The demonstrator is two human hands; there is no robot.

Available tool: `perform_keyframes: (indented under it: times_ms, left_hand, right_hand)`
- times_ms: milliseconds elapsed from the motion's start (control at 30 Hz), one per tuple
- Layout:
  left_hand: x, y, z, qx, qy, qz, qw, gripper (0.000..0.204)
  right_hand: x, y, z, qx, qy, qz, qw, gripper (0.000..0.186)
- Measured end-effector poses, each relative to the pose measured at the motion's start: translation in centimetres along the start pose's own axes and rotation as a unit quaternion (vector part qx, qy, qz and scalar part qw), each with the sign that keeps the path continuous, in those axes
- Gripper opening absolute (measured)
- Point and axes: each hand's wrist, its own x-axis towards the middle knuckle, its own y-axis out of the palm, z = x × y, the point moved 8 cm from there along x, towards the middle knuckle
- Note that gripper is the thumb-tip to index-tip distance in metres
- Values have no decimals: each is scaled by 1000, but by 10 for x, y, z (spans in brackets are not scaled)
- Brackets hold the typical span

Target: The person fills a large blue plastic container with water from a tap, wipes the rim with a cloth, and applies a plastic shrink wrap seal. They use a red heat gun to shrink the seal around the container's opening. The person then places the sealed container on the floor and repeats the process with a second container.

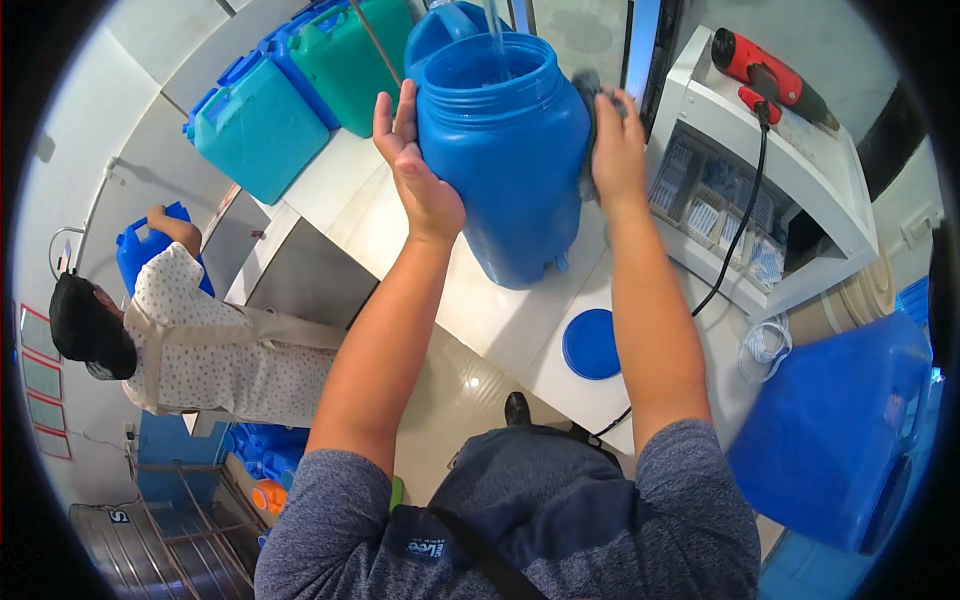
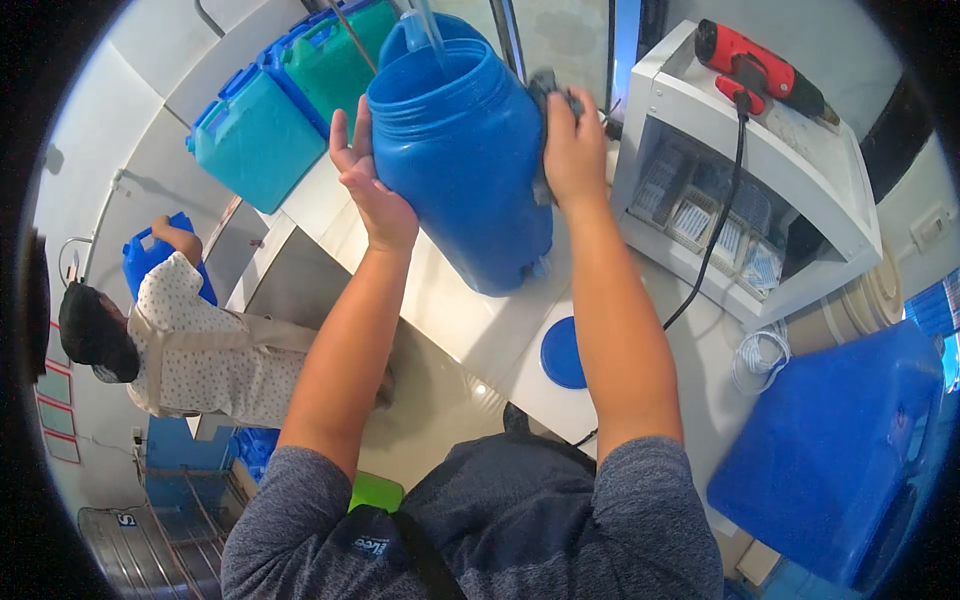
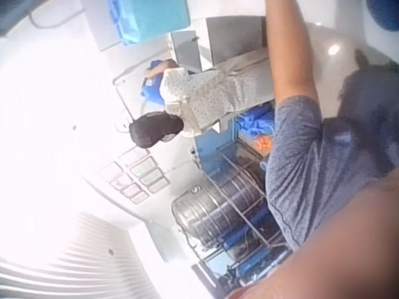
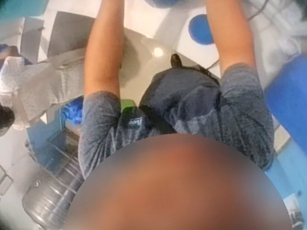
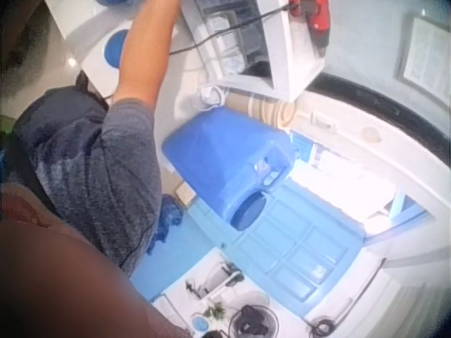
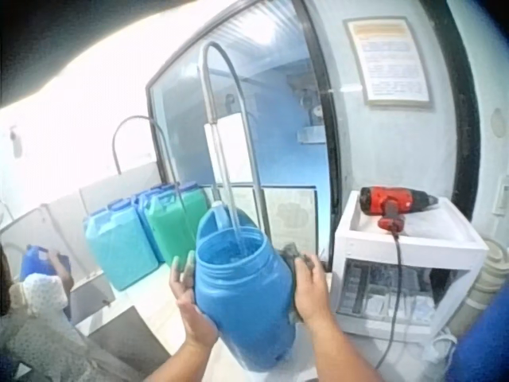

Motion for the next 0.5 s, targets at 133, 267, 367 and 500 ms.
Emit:
perform_keyframes:
  times_ms: [133,267,367,500]
  left_hand:
    - [0,1,1,-3,-5,-5,1000,109]
    - [0,2,0,-6,-7,-5,1000,109]
    - [1,1,0,-17,-6,-6,1000,108]
    - [0,-2,2,-8,-14,-6,1000,107]
  right_hand:
    - [-76,-25,-75,-118,120,-57,984,50]
    - [-143,-5,-35,-162,-61,-32,984,56]
    - [-131,25,36,-199,-230,-6,953,61]
    - [-47,39,99,-201,-361,42,910,49]
